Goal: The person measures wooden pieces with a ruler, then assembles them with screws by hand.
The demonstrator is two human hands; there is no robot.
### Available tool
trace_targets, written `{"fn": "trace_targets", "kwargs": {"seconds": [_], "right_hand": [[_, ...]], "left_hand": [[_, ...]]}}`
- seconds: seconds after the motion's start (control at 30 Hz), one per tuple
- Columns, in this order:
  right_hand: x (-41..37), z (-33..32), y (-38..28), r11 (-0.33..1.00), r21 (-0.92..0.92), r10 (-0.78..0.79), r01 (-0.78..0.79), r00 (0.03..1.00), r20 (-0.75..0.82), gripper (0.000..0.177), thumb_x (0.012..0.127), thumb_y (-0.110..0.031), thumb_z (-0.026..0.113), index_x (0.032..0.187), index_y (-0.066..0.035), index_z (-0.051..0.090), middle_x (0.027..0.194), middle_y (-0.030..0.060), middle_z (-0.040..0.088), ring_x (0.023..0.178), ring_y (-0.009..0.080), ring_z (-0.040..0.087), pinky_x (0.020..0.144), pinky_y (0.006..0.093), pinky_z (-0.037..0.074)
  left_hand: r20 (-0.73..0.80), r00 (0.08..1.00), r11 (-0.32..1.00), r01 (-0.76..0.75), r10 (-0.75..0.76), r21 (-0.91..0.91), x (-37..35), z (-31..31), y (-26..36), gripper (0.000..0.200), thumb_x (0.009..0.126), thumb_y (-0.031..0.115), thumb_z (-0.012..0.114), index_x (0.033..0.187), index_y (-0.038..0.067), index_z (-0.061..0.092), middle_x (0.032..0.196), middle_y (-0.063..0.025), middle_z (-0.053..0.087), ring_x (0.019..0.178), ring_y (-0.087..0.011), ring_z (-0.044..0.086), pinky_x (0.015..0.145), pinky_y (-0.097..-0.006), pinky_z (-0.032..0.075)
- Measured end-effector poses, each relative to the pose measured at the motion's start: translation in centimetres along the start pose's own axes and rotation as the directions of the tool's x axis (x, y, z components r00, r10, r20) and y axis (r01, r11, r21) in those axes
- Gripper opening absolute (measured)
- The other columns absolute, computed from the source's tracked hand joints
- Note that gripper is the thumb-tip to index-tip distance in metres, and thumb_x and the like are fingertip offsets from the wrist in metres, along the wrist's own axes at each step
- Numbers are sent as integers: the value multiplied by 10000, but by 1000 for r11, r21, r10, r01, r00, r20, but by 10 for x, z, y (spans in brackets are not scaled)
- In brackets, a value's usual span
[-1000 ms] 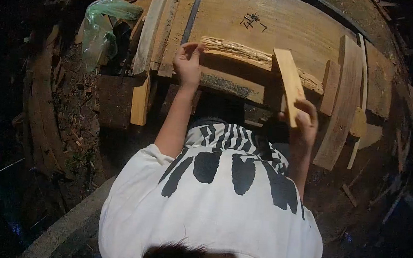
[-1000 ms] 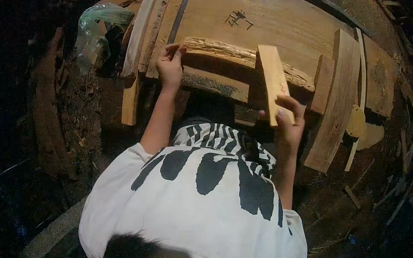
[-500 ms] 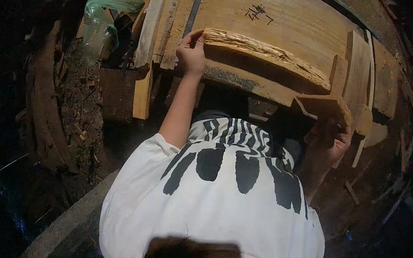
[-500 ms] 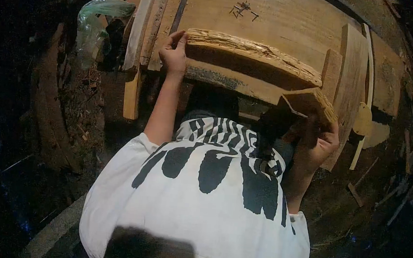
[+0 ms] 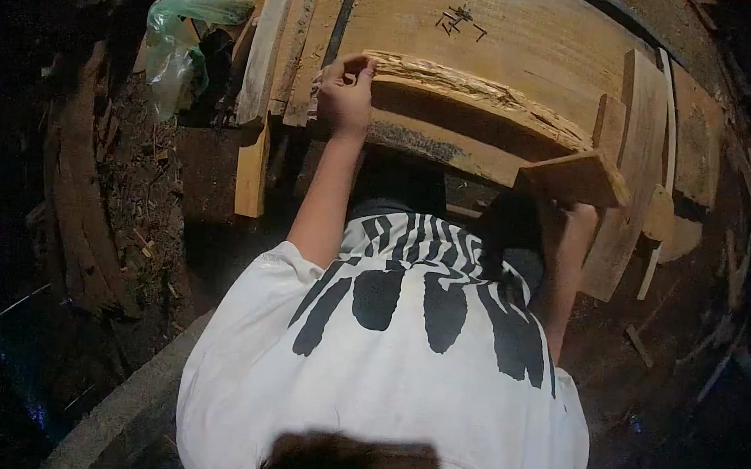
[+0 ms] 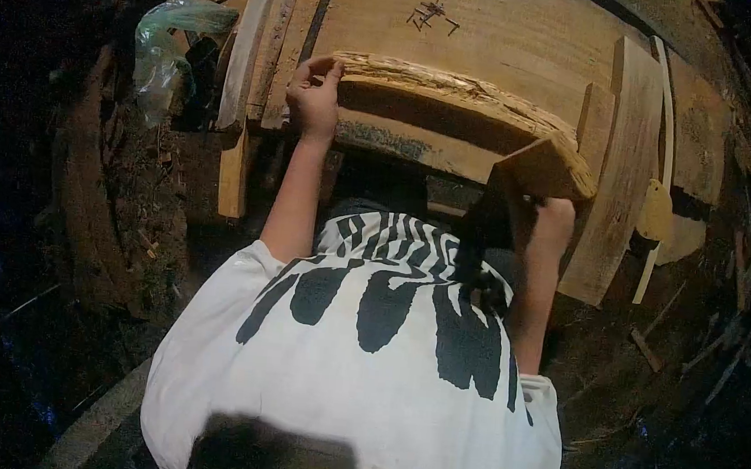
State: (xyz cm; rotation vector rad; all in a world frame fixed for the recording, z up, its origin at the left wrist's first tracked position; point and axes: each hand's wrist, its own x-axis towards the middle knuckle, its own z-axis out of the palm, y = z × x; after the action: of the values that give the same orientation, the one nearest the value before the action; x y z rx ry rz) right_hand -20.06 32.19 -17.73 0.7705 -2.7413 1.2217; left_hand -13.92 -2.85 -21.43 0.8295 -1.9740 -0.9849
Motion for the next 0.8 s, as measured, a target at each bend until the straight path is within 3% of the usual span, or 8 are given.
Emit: {"fn": "trace_targets", "kwargs": {"seconds": [0.17,0.23,0.27,0.37,0.47,0.63,0.7,0.8], "right_hand": [[26,38,-28,997,14,-77,77,997,26,242,805,-116,718,1015,-19,648,937,180,680,879,344,673,771,415,522],[33,49,-35,981,169,47,-94,964,260,356,812,-65,691,1128,-32,530,963,205,673,908,354,675,753,417,527],[38,56,-41,969,223,-158,106,961,228,491,809,-32,665,1200,-65,371,938,236,658,899,401,664,711,451,524],[56,62,-99,999,53,-19,-3,913,407,526,809,-12,621,1216,-82,294,902,262,645,886,453,639,695,500,506],[68,73,-133,967,248,-156,61,911,382,524,809,-12,607,1211,-88,281,879,289,635,861,486,621,671,537,487],[76,117,-138,951,269,-224,150,937,269,449,848,-68,604,1183,-90,306,845,304,629,814,484,628,643,555,484],[81,121,-141,991,30,-128,128,883,451,368,869,-103,583,1143,-79,339,795,277,636,793,476,634,646,561,491],[81,118,-150,994,-1,-101,113,888,449,304,877,-131,577,1100,-77,378,764,256,641,780,474,636,650,560,502]], "left_hand": [[-3,1000,997,14,-14,77,0,4,-13,147,854,157,739,928,35,704,841,-37,671,727,-121,612,645,-283,467],[-18,1000,994,21,-19,104,2,3,-15,149,849,162,745,910,33,704,842,-41,670,720,-121,616,640,-281,468],[-13,999,997,-33,34,73,3,5,-24,161,847,176,748,907,32,707,855,-44,670,715,-121,616,644,-283,472],[-1,999,998,-49,49,41,4,3,-22,175,849,193,747,903,31,712,880,-50,670,723,-125,621,658,-286,479],[29,1000,999,-1,0,46,3,-3,-7,180,856,202,739,900,28,713,901,-51,667,753,-135,625,679,-288,484],[74,995,997,77,-74,-32,4,0,-15,155,871,176,712,922,30,697,928,-59,665,788,-159,623,711,-292,498],[21,1000,999,22,-22,30,3,0,-17,177,803,174,751,922,50,707,875,-82,668,813,-201,642,711,-331,492],[47,999,1000,-4,3,31,4,-4,-15,180,807,163,740,929,35,702,883,-114,672,803,-223,657,722,-328,507]]}}
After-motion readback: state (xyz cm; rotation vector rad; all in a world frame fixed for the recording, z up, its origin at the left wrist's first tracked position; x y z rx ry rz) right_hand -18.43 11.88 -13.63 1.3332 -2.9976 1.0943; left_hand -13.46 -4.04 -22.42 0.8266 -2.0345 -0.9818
